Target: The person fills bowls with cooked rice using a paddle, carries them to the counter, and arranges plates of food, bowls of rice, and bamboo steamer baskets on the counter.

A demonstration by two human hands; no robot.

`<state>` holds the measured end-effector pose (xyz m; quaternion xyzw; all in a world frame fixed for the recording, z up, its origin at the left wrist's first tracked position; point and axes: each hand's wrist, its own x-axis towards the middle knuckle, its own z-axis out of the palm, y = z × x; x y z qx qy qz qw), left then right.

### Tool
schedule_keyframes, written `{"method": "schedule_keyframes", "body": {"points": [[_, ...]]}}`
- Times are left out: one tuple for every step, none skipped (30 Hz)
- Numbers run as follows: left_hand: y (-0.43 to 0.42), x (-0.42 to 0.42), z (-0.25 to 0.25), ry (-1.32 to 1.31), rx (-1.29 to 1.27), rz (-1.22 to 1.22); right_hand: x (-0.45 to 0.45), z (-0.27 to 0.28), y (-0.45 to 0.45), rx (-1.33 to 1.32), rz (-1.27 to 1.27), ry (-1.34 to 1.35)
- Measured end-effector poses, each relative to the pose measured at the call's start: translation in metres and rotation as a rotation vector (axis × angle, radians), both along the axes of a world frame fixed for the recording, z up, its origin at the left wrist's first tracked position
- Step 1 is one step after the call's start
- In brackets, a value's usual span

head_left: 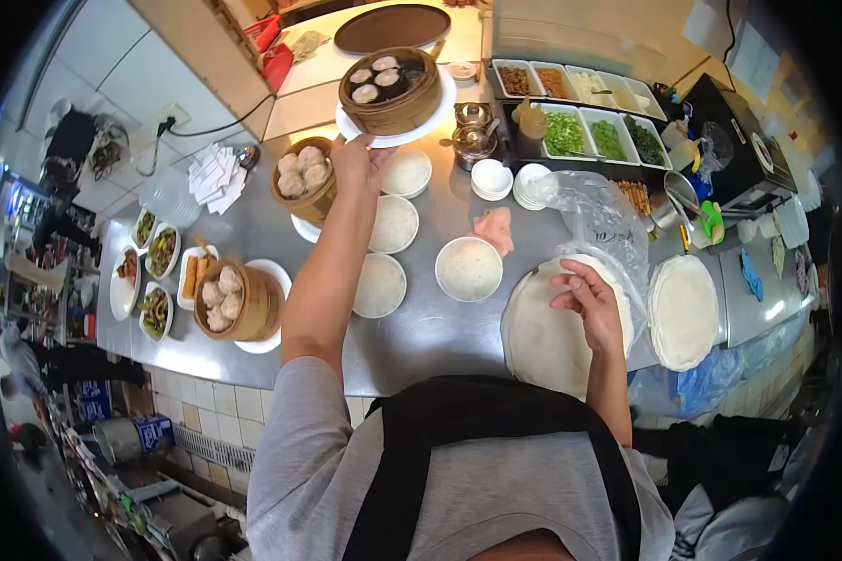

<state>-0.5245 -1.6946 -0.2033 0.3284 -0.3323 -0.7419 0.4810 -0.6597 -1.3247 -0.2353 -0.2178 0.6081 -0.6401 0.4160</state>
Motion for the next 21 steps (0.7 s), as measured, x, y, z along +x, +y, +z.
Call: {"method": "schedule_keyframes", "body": {"points": [[-0.010, -0.007, -0.007, -0.025, -0.020, 0.019, -0.002, -0.005, 0.003, 0.030, -0.002, 0.012], [-0.020, -0.013, -0.014, -0.052, -0.038, 0.035, -0.003, -0.009, 0.004, 0.018, -0.010, 0.022], [-0.030, -0.019, -0.022, -0.016, -0.046, 0.034, -0.004, -0.015, 0.004, 0.025, -0.029, 0.014], [-0.038, -0.025, -0.025, -0.005, -0.035, 0.055, -0.006, -0.021, 0.001, 0.042, -0.004, 0.094], [-0.044, -0.031, -0.031, 0.005, -0.022, 0.079, -0.009, -0.024, -0.002, 0.063, 0.024, 0.174], [-0.044, -0.037, -0.029, -0.005, -0.006, 0.132, -0.010, -0.024, -0.009, 0.076, 0.012, 0.163], [-0.046, -0.039, -0.031, -0.002, -0.039, 0.105, -0.008, -0.024, -0.022, 0.129, 0.058, 0.486], [-0.048, -0.038, -0.034, -0.001, -0.069, 0.079, -0.005, -0.024, -0.035, 0.185, 0.114, 0.805], [-0.045, -0.039, -0.034, 0.010, -0.070, 0.100, -0.004, -0.024, -0.051, 0.171, 0.135, 0.923], [-0.042, -0.038, -0.037, -0.002, -0.058, 0.092, -0.003, -0.024, -0.067, 0.153, 0.158, 1.044], [-0.039, -0.035, -0.038, 0.004, -0.057, 0.062, -0.001, -0.027, -0.084, 0.188, 0.161, 1.078], [-0.037, -0.031, -0.035, 0.015, -0.062, 0.037, -0.001, -0.031, -0.099, 0.214, 0.163, 1.117], [-0.028, -0.027, -0.027, -0.042, -0.040, 0.027, -0.004, -0.039, -0.111, 0.205, 0.162, 1.119], [-0.022, -0.023, -0.024, -0.028, -0.031, 0.013, -0.006, -0.051, -0.122, 0.129, 0.219, 1.241], [-0.017, -0.018, -0.022, -0.013, -0.023, -0.002, -0.008, -0.060, -0.133, 0.049, 0.275, 1.363], [-0.014, -0.012, -0.022, -0.012, -0.024, -0.036, -0.011, -0.062, -0.138, 0.011, 0.262, 1.333], [-0.012, -0.006, -0.021, -0.035, -0.039, -0.057, -0.018, -0.063, -0.141, -0.002, 0.257, 1.339], [-0.006, -0.001, -0.019, -0.060, -0.052, -0.081, -0.024, -0.057, -0.143, 0.069, 0.241, 1.274], [0.003, 0.004, -0.015, -0.055, -0.049, -0.101, -0.025, -0.046, -0.142, 0.142, 0.225, 1.206], [0.009, 0.007, -0.014, -0.078, -0.060, -0.110, -0.022, -0.035, -0.141, 0.094, 0.070, 1.171], [0.016, 0.010, -0.014, -0.102, -0.069, -0.121, -0.018, -0.018, -0.140, 0.094, 0.063, 1.173]]}}
